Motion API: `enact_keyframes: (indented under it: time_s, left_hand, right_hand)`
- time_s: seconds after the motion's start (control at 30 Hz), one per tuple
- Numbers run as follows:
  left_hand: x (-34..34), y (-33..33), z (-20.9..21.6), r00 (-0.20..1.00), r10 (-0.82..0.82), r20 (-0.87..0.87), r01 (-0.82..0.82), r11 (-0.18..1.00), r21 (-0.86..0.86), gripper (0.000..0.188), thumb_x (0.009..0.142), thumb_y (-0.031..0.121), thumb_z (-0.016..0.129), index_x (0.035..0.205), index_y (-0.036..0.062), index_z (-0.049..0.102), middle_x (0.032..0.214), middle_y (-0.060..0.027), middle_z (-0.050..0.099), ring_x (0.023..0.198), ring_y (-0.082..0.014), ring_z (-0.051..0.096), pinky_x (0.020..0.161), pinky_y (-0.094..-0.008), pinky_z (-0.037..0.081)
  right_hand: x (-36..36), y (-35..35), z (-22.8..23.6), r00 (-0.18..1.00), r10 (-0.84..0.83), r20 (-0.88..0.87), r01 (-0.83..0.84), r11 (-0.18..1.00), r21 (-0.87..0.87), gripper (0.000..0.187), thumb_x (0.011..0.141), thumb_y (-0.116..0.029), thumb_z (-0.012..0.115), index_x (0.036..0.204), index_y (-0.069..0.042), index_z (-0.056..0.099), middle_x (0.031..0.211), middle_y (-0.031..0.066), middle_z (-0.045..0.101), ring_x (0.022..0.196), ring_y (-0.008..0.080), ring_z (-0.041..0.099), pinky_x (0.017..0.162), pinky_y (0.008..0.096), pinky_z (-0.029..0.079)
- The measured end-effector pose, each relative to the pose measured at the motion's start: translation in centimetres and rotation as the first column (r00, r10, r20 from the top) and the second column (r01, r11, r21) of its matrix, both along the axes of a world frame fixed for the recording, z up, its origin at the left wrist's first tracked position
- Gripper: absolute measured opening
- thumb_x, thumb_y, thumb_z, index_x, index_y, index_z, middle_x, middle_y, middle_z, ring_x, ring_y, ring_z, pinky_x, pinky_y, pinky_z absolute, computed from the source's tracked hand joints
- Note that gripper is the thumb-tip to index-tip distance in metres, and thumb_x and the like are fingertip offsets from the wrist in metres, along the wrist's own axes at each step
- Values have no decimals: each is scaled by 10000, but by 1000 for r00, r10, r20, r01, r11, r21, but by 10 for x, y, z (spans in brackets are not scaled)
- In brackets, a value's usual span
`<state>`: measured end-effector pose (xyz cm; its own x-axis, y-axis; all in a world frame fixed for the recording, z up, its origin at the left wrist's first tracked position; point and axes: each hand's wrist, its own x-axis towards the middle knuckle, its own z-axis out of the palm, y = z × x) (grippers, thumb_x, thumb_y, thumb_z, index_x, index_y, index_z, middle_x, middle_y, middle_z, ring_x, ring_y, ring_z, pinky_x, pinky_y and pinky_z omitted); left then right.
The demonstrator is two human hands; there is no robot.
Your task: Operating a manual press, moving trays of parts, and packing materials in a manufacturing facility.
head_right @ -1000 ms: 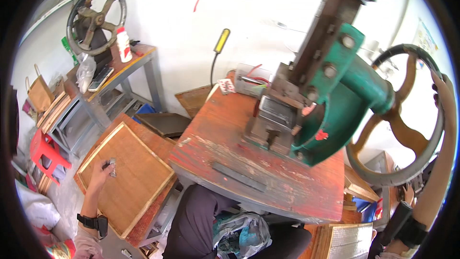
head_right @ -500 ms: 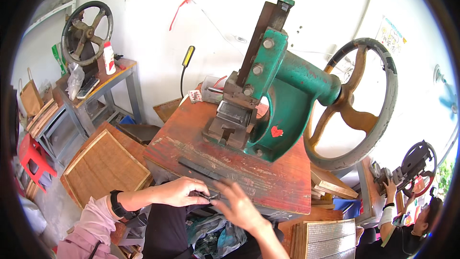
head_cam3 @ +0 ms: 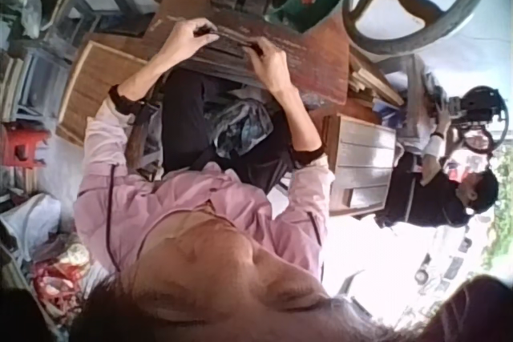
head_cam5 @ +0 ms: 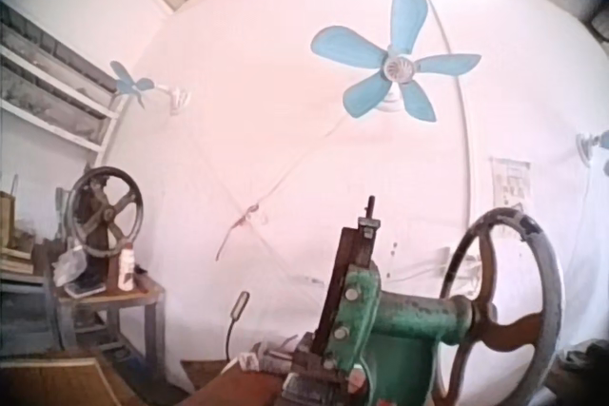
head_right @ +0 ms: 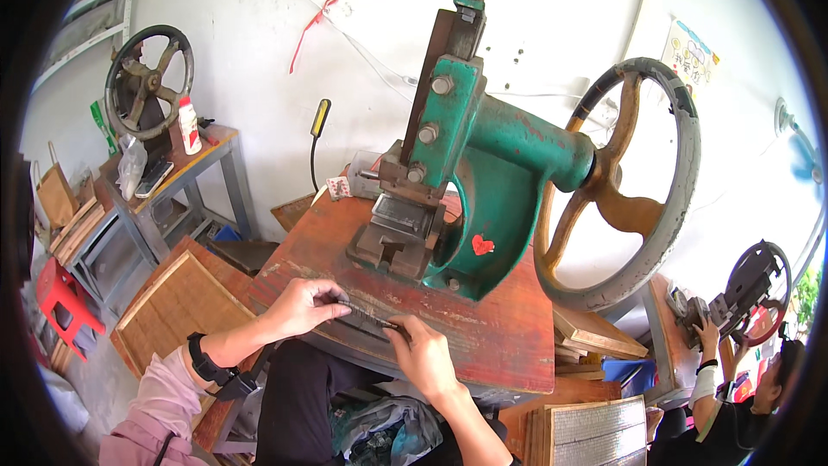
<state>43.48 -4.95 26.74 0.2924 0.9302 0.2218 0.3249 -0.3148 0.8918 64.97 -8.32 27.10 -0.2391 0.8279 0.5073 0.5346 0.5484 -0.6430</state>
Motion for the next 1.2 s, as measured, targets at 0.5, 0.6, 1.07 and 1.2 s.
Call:
enact_keyframes:
  time_s: [0.5, 0.6, 1.07, 1.2]
  left_hand:
    - [49, 185, 10, 887, 460, 45, -411, 740, 532, 209, 657, 163, 692, 797, 24, 622, 803, -143, 555, 797, -296, 508, 709, -376, 405]
    - [51, 204, 4, 850, 526, 28, -442, 683, 581, 210, 638, 111, 690, 807, 7, 621, 805, -151, 559, 761, -302, 533, 696, -390, 410]
    - [-17, 85, -6, 893, -102, -439, 137, 989, 50, 393, 762, 234, 601, 1030, -25, 477, 995, -215, 515, 949, -347, 498, 817, -402, 393]
    - [-37, 33, -42, 753, -152, -640, 402, 876, 265, 479, 742, 339, 629, 1097, 42, 504, 1243, -189, 403, 1226, -340, 294, 990, -471, 257]
  right_hand:
    - [-9, 151, 11, 887, -421, 191, 280, 818, 503, 201, 677, 59, 474, 844, 6, 574, 850, 147, 569, 869, 307, 532, 762, 366, 438]
    - [-13, 172, 2, 878, -459, 136, 321, 776, 542, 219, 695, 52, 474, 885, 32, 581, 883, 173, 574, 917, 334, 525, 815, 362, 427]
    - [-6, 174, -5, 905, -425, 6, 412, 879, 240, 335, 780, -143, 569, 1074, 14, 530, 1091, 341, 407, 1037, 470, 399, 894, 464, 343]
    - [-13, 146, 2, 940, -341, -12, 335, 915, 224, 357, 787, -150, 572, 1083, 38, 503, 1144, 343, 367, 1050, 467, 399, 878, 449, 368]
